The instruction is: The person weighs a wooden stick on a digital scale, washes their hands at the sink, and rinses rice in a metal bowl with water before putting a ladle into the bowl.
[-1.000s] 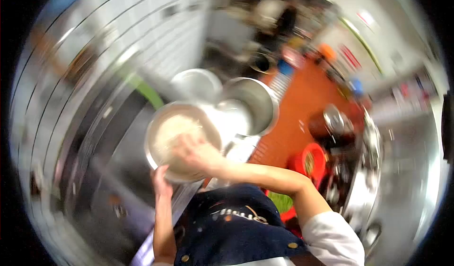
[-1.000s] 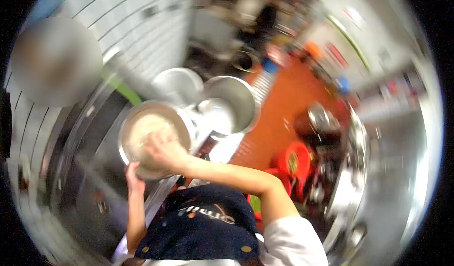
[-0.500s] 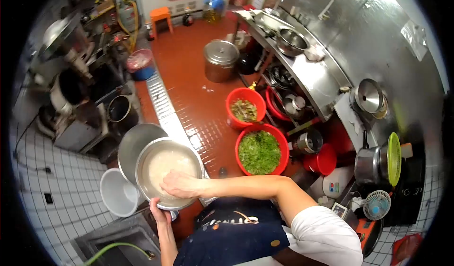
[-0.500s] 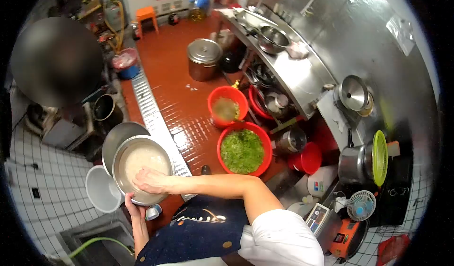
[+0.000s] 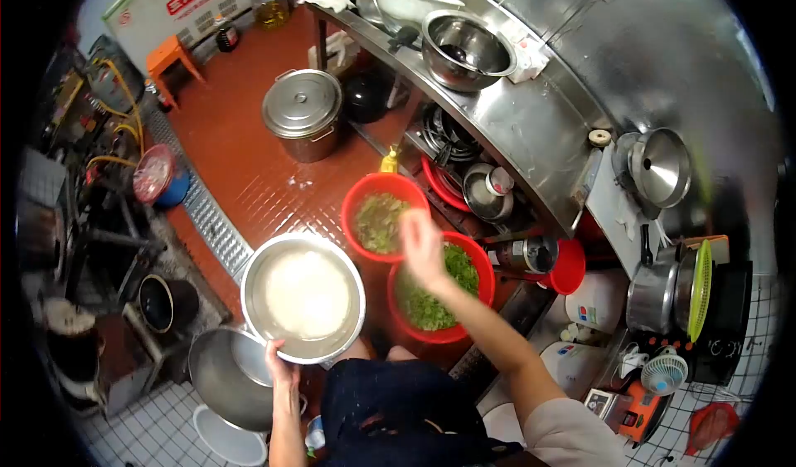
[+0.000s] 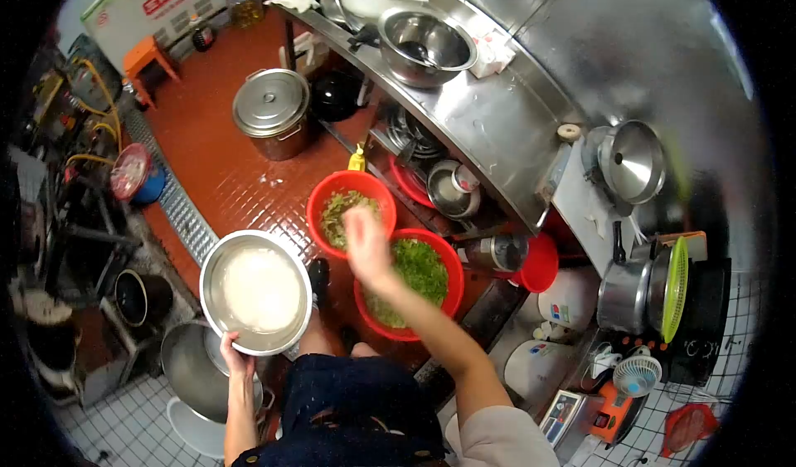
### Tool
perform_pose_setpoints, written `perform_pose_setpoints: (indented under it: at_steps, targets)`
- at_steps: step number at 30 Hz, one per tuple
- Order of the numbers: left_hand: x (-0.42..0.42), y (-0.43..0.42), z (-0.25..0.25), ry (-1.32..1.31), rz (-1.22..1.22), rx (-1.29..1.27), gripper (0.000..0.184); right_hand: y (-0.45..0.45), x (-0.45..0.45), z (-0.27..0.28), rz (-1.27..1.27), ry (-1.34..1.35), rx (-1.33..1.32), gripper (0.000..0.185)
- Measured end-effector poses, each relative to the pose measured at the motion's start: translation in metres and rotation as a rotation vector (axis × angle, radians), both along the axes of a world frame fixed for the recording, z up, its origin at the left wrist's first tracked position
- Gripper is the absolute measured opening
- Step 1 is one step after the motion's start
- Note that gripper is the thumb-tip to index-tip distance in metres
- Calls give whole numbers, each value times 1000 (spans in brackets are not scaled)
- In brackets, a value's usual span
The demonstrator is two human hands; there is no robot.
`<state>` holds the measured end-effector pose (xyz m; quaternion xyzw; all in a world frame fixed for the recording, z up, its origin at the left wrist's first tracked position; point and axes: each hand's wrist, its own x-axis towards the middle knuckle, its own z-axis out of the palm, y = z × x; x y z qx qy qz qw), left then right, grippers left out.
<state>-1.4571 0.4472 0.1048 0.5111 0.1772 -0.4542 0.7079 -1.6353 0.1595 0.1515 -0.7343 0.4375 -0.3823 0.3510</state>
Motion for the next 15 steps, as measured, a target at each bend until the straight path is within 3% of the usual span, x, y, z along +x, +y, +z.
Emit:
perform_pose_setpoints:
  at_steps: [2, 4, 6, 7, 9, 11, 13, 15]
  targets:
    - [28, -30, -33, -36, -24, 49, 36, -106, -30, -124, -261, 86, 149, 22]
    - [51, -61, -53, -48, -40, 103, 34, -204, -67, -255, -477, 396, 260, 43]
    - [71, -84, -73, -34, -49, 131, 35, -258, -66, -275, -463, 322, 367, 58]
    - [80, -94, -78, -63, -65, 150, 36, -300, -78, -342, -593, 301, 517, 50]
    - [89, -121, -78, -100, -33, 170, 38, -327, -67, -335, -550, -235, 866, 39]
    - [100, -134, -85, -161, -42, 230, 38, -338, -67, -344, -567, -384, 920, 29]
    - [111, -147, -87, -127, -65, 233, 38, -347, -69, -357, -589, -279, 823, 17]
    - [119, -157, -85, -108, -102, 219, 39, -356, -85, -420, -641, -138, 631, 13]
